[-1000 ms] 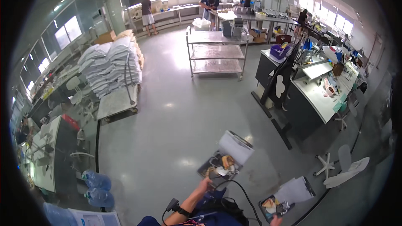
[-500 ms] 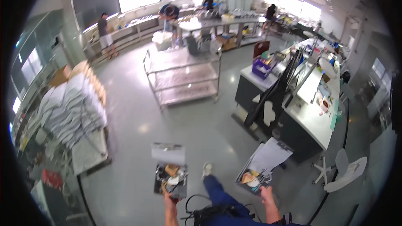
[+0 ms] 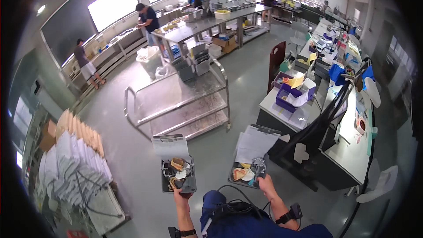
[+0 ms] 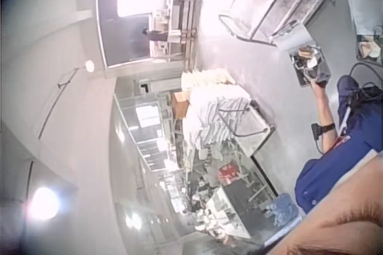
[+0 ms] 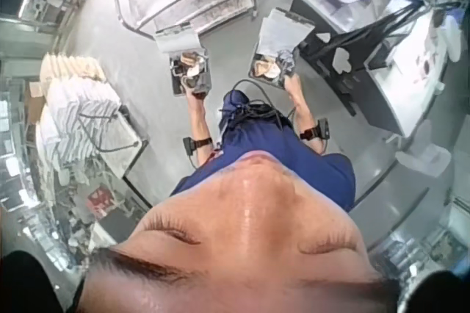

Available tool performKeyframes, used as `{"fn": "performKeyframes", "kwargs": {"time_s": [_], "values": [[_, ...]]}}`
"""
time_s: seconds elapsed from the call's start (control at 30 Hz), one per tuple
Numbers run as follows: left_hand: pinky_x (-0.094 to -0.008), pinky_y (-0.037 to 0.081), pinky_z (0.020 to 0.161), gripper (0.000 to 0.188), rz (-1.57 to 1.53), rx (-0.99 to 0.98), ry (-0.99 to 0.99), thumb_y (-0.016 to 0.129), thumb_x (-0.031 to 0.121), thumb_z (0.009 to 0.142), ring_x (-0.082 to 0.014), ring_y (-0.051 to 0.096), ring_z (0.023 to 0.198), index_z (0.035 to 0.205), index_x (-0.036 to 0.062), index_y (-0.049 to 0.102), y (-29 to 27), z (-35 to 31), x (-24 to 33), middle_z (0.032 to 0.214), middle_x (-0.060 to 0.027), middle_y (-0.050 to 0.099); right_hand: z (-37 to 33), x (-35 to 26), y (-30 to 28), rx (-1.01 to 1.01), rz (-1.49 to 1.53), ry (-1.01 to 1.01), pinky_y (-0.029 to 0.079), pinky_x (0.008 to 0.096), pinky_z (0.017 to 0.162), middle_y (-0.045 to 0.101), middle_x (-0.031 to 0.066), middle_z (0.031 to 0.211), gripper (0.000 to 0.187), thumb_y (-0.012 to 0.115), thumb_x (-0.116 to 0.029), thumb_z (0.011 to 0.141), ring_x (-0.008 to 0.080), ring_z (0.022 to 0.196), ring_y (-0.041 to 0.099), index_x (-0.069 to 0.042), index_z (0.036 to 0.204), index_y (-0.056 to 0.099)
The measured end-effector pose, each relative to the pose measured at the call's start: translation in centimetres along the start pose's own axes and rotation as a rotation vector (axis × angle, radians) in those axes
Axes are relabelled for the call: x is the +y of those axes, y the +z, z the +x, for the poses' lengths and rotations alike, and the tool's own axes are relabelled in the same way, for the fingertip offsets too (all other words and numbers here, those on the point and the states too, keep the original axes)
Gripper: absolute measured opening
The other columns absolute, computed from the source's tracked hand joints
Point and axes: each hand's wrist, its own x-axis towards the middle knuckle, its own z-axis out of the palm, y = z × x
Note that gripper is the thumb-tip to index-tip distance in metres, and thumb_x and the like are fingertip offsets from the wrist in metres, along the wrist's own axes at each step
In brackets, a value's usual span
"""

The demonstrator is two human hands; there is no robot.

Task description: Carry containers to a workstation, scoop white powder from a bag into a bowl, and stir it at a sink.

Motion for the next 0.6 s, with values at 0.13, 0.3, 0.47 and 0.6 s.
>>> {"fn": "performKeyframes", "kwargs": {"time_s": [0.13,0.3,0.47,0.6], "values": [[-0.0351,0.055,0.068,0.049,0.028,-0.062,-0.032,0.045,0.031,0.084,-0.0234,0.069,0.085,0.125,0.0073,0.057,10.4,13.4,2.4,0.105,-0.0098,0.07,12.8,-8.0,3.0,0.059,-0.019,0.016,0.051,0.0402,0.08,0.072,0.0217,0.096,0.034,0.064,-0.016,0.08,0.0299,0.089,0.068,0.006,0.105,0.066],[-0.0374,0.057,0.062,0.052,0.027,-0.176,-0.09,0.048,0.024,0.08,-0.0261,0.071,0.09,0.129,0.0056,0.054,22.6,29.3,3.5,0.109,-0.0122,0.068,27.2,-22.6,4.5,-0.011,-0.034,0.086,0.051,0.0394,0.075,0.071,0.0198,0.093,0.037,0.066,-0.019,0.081,0.028,0.084,0.067,0.003,0.11,0.066],[-0.0381,0.058,0.062,0.05,0.058,-0.293,-0.162,0.051,0.022,0.08,-0.0252,0.07,0.085,0.126,0.0021,0.055,39.9,41.8,6.6,0.107,-0.0138,0.067,46.4,-27.5,4.3,0.016,0.052,0.177,0.052,0.046,0.087,0.067,0.0309,0.109,0.057,0.069,-0.029,0.079,0.039,0.101,0.068,0.011,0.118,0.058],[-0.0386,0.058,0.064,0.04,0.085,-0.367,-0.338,0.058,0.019,0.083,-0.0252,0.067,0.081,0.118,0.0028,0.051,51.0,51.2,8.3,0.097,-0.0124,0.063,58.0,-36.8,2.1,0.232,0.03,0.098,0.053,0.0399,0.073,0.07,0.0225,0.09,0.045,0.068,-0.021,0.079,0.0306,0.083,0.068,0.011,0.109,0.062]]}}
